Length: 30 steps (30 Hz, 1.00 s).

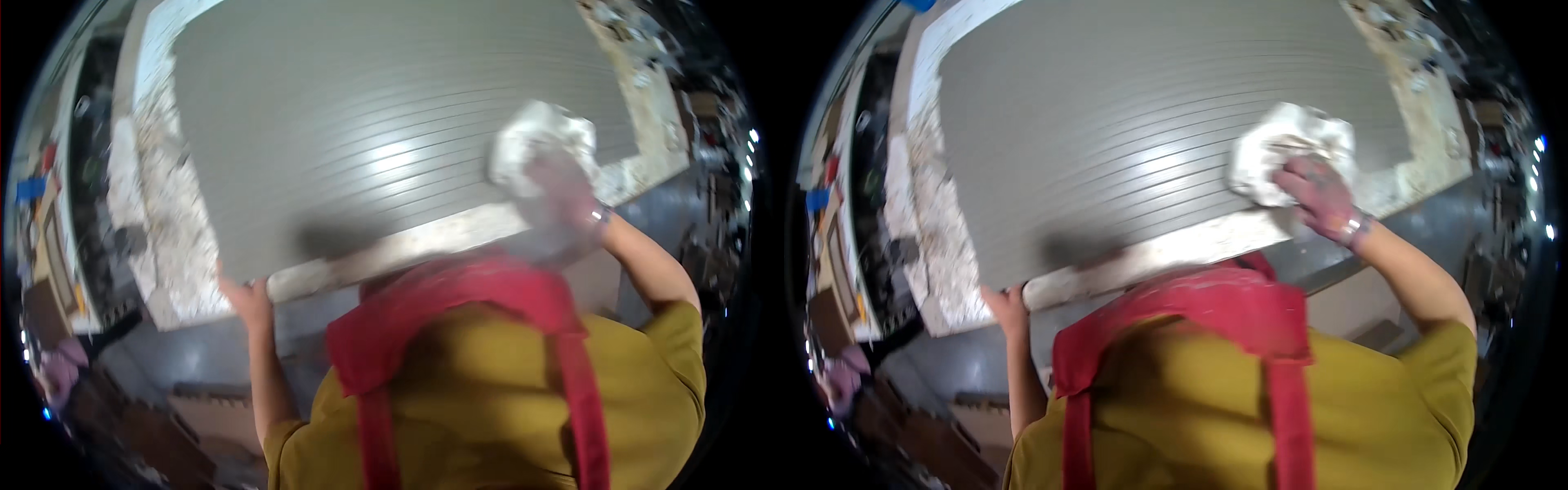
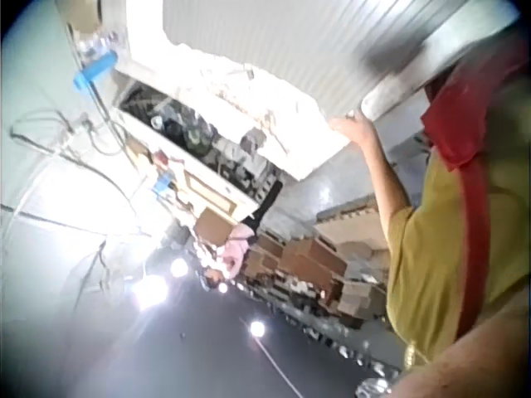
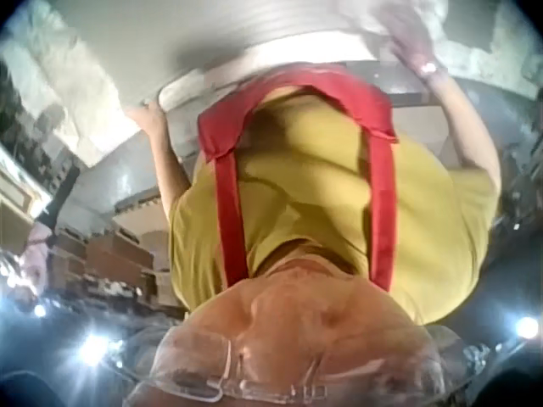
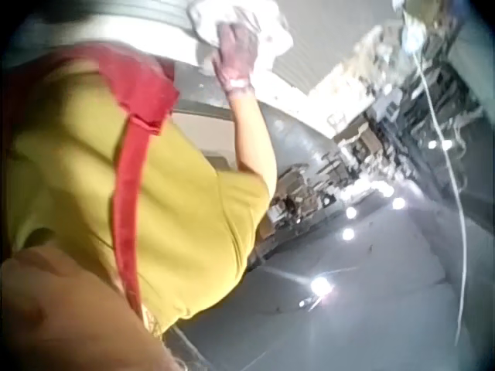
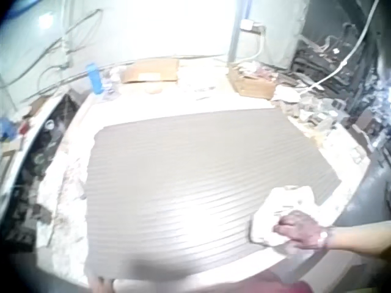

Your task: The person cleans a large slatted furniture panel by applying liquid from a bottle onto a cloth and wiping down the entire surface, including the edges and the slatted sections.

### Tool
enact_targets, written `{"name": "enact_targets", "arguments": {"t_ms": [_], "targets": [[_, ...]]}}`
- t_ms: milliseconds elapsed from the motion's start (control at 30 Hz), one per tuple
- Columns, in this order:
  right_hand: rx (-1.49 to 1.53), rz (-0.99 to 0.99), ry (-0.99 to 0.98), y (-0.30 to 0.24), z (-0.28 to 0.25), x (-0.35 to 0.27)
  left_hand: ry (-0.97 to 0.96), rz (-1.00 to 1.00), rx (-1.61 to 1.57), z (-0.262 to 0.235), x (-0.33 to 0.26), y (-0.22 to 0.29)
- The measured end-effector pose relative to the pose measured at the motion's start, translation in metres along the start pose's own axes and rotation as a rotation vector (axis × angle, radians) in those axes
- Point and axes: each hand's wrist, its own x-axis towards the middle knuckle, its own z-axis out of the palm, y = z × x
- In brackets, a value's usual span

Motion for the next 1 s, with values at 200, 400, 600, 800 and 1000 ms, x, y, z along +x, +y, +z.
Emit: {"name": "enact_targets", "arguments": {"t_ms": [200, 400, 600, 800, 1000], "targets": [[0.244, -0.553, -0.017, -0.109, 0.037, 0.113, -0.039, 0.281, 0.047, -0.006, 0.02, 0.051], [0.806, -0.446, -0.325, -0.235, 0.047, 0.217, -0.009, 0.267, 0.038, -0.007, 0.019, 0.056], [0.159, -0.658, -0.159, -0.125, 0.024, 0.154, 0.126, 0.3, 0.227, -0.004, 0.006, 0.058], [0.208, -0.915, 0.015, -0.27, 0.065, 0.256, 0.151, 0.332, 0.06, -0.001, 0.006, 0.048], [0.241, -0.929, -0.032, -0.249, 0.054, 0.252, 0.098, 0.411, 0.145, -0.001, 0.007, 0.014]]}}
